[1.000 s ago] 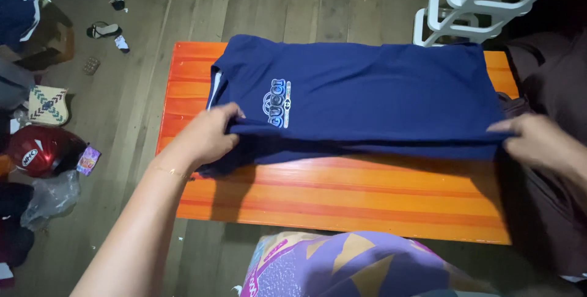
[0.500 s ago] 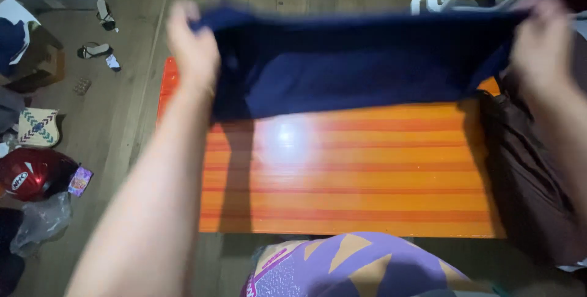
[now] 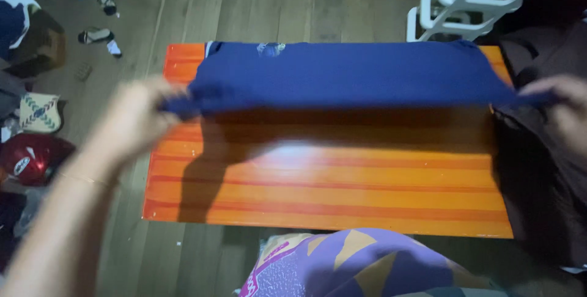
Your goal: The person is folding a blue t-shirt on a table.
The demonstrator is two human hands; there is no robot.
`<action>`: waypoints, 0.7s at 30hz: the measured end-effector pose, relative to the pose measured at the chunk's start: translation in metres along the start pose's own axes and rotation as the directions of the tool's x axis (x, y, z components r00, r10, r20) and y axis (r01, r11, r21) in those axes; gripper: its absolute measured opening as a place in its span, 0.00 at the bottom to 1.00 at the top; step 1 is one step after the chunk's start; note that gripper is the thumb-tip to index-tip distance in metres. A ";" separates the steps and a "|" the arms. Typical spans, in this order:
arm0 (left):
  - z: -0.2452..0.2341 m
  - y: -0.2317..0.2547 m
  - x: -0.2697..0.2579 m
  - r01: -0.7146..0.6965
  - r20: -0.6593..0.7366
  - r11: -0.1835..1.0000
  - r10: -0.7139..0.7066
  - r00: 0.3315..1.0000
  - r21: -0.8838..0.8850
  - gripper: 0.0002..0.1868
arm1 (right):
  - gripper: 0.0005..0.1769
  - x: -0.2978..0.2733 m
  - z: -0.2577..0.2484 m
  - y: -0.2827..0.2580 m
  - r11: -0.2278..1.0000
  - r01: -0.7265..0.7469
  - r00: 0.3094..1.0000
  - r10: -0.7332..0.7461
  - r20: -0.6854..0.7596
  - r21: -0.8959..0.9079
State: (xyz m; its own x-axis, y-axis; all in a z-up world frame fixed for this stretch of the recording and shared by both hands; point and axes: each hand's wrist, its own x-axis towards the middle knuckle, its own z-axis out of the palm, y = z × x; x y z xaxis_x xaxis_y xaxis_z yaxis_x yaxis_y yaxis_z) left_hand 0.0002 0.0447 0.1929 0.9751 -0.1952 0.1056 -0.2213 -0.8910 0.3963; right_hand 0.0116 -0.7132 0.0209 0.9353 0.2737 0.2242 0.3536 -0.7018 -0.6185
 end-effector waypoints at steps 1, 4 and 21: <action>0.020 -0.012 -0.014 0.045 0.182 0.999 -0.044 0.982 -0.005 0.18 | 0.24 -0.002 0.025 -0.026 1.000 0.008 1.000 -0.009 0.027 0.014; 0.059 -0.015 -0.047 0.136 0.416 0.989 -0.150 0.897 0.062 0.19 | 0.24 -0.022 0.059 -0.068 0.969 -0.211 0.953 0.233 0.194 -0.125; 0.057 -0.071 -0.040 0.700 0.834 0.621 -0.132 0.536 -0.352 0.16 | 0.12 -0.079 0.058 0.111 0.551 -0.831 0.505 0.687 0.523 0.078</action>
State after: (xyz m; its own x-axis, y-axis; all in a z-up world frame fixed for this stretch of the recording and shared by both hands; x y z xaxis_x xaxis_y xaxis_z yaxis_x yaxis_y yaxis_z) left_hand -0.0219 0.0927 0.1086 0.5657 -0.3289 -0.7562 0.5394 -0.5460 0.6411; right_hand -0.0241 -0.7747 -0.1094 0.7089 0.0002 -0.7053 -0.5828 -0.5630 -0.5860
